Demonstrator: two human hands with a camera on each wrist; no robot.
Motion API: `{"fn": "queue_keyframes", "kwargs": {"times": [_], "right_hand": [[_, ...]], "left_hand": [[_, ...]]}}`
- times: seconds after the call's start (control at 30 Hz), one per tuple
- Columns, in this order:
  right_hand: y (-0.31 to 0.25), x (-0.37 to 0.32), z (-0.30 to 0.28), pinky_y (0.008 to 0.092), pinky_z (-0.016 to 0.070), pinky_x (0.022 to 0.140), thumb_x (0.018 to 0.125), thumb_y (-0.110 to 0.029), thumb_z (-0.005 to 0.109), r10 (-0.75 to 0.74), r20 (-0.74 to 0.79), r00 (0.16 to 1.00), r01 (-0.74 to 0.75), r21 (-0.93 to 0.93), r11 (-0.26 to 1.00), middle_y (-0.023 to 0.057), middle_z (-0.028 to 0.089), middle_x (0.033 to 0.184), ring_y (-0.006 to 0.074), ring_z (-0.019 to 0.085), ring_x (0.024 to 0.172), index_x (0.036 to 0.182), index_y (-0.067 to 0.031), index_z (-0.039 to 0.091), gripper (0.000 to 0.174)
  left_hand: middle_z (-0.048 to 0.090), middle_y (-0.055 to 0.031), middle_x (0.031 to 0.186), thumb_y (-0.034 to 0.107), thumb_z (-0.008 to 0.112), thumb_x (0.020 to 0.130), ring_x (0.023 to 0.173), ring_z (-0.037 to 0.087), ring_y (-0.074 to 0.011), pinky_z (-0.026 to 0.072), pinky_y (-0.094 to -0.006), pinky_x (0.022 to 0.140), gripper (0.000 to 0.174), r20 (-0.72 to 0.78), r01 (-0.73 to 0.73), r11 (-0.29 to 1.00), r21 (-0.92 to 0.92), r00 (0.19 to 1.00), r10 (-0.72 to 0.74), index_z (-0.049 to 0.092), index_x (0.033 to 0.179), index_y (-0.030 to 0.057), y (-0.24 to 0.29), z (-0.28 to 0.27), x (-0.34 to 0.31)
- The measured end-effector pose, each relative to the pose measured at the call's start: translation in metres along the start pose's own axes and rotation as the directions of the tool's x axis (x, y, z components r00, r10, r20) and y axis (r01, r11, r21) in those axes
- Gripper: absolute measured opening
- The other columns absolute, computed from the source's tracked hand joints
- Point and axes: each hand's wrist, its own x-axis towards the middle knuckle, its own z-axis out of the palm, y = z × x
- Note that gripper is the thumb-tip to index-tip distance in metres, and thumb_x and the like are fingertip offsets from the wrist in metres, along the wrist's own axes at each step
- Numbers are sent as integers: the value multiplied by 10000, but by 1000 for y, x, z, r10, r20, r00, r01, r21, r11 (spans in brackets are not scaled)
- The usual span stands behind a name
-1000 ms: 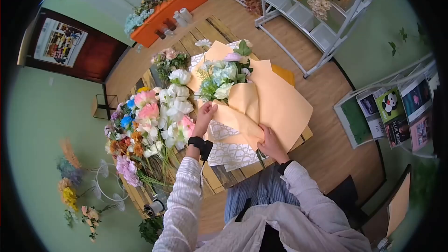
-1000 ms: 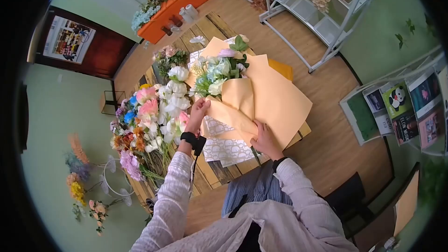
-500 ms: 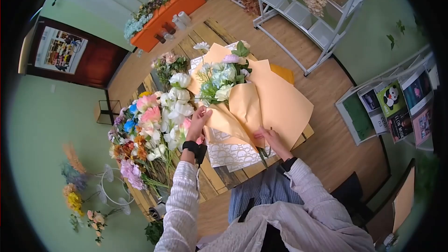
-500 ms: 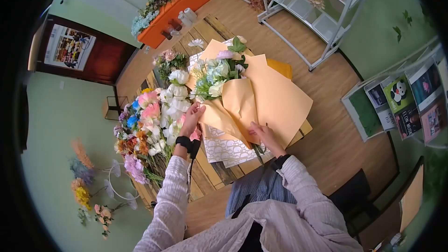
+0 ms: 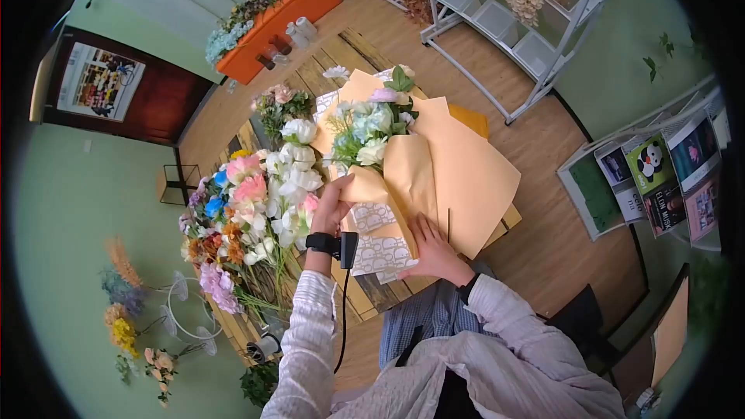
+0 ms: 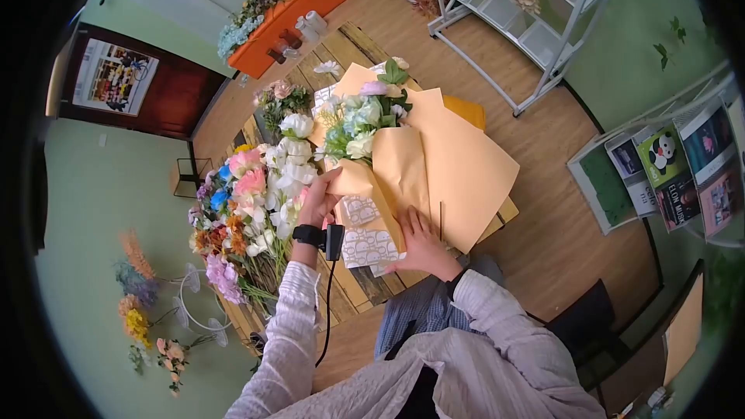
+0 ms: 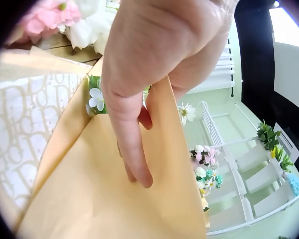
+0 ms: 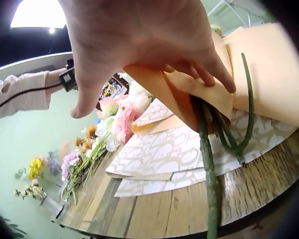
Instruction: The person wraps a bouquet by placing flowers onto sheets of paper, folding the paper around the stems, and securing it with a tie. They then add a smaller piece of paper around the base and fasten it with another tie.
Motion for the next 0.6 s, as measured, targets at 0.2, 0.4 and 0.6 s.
{"fn": "queue_keyframes", "kwargs": {"times": [0.2,0.4,0.6], "right_hand": [[13,4,14,401,330,902,715,-452,559,60,-76,995,-41,225,973,260,349,1209,372,362,1102,1228,-16,328,712],[52,6,48,344,452,732,854,-246,436,386,-76,919,-283,555,783,200,538,1003,346,549,799,1080,15,482,349],[71,1,61,268,486,675,899,-106,346,511,-174,842,-69,904,422,114,566,903,179,573,777,1054,25,501,255]], "left_hand": [[527,-154,1005,110,491,818,914,545,-244,463,-326,822,298,-6,24,987,-161,1000,-25,444,1034,-89,-7,6,4],[559,-57,847,134,518,817,764,558,-157,468,-246,652,173,26,-114,987,110,993,112,506,928,2,-2,4,12],[546,13,706,216,548,815,611,538,-80,445,-216,527,128,-52,-249,926,283,960,274,521,808,91,2,-6,24]]}}
